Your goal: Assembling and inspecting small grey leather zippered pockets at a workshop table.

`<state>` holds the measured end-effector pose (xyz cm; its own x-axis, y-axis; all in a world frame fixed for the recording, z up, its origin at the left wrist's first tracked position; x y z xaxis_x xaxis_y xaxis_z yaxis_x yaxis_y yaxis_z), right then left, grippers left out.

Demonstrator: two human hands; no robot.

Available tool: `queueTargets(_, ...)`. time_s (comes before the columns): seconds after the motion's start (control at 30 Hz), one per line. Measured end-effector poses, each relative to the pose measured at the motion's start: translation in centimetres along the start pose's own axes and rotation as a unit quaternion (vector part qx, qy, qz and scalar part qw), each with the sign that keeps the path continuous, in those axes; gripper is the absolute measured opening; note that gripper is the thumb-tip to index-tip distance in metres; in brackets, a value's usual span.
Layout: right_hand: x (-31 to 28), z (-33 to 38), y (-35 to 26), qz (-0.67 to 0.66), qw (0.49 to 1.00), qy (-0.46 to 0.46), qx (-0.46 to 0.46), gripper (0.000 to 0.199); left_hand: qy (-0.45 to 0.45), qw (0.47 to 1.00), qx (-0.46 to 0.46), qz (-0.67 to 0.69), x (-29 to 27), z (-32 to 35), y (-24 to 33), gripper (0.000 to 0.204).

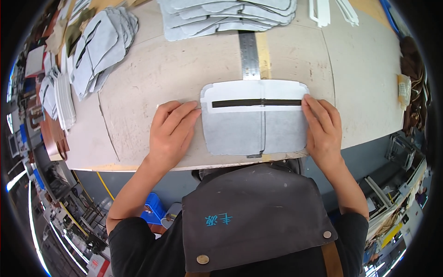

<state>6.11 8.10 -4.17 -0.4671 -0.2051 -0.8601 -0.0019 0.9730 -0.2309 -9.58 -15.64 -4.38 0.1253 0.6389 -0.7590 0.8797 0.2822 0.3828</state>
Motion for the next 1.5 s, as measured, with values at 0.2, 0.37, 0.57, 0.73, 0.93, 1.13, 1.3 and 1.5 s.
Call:
queueTargets(0.2,0.1,-0.2,0.0,0.009,1.000,-0.018,-0.005,0.047,-0.026,0.997,0.056,-0.039,0.4,-0.5,1.0,0.038)
queueTargets(0.37,-0.1,-0.8,-0.1,0.036,0.998,-0.041,-0.014,0.046,-0.047,0.997,0.040,-0.046,0.6,-0.6,0.8,0.033)
queueTargets(0.57,-0.3,-1.5,0.8,-0.098,0.994,-0.003,0.052,0.040,-0.031,0.993,-0.068,0.089,0.3,-1.2,-1.1,0.023)
queueTargets(0.73,-0.3,-1.5,1.3,-0.135,0.981,0.021,0.141,0.040,0.003,0.977,-0.168,0.131,1.2,-3.3,-1.5,0.023)
queueTargets(0.93,-0.2,-2.3,2.1,-0.171,0.964,0.034,0.200,0.045,-0.049,0.988,-0.133,0.069,2.8,-5.9,-1.5,0.027)
queueTargets(1.13,0.5,-2.4,3.9,-0.228,0.927,0.034,0.295,0.046,-0.057,0.988,-0.108,0.090,4.1,-6.3,-1.7,0.022)
queueTargets(1.3,2.7,-3.0,4.4,-0.229,0.928,-0.081,0.284,0.043,-0.025,0.947,-0.217,0.235,2.5,-5.5,-2.1,0.011)
queueTargets(1.5,5.2,-9.1,3.3,-0.484,0.782,-0.031,0.392,0.018,0.140,0.944,-0.189,0.232,-3.0,-8.6,-5.2,0.009)
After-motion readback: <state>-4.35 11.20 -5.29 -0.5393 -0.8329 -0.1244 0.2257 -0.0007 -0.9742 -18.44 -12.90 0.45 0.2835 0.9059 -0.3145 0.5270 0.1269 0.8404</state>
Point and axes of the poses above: each hand's wrist, its own z-axis away from the middle knuckle, its own x-axis out of the palm, y = z × x, the point moved 6 cm from there along -z, towards the middle knuckle, and after that the axes turned 12 degrees about y, right-handed, at the moved point
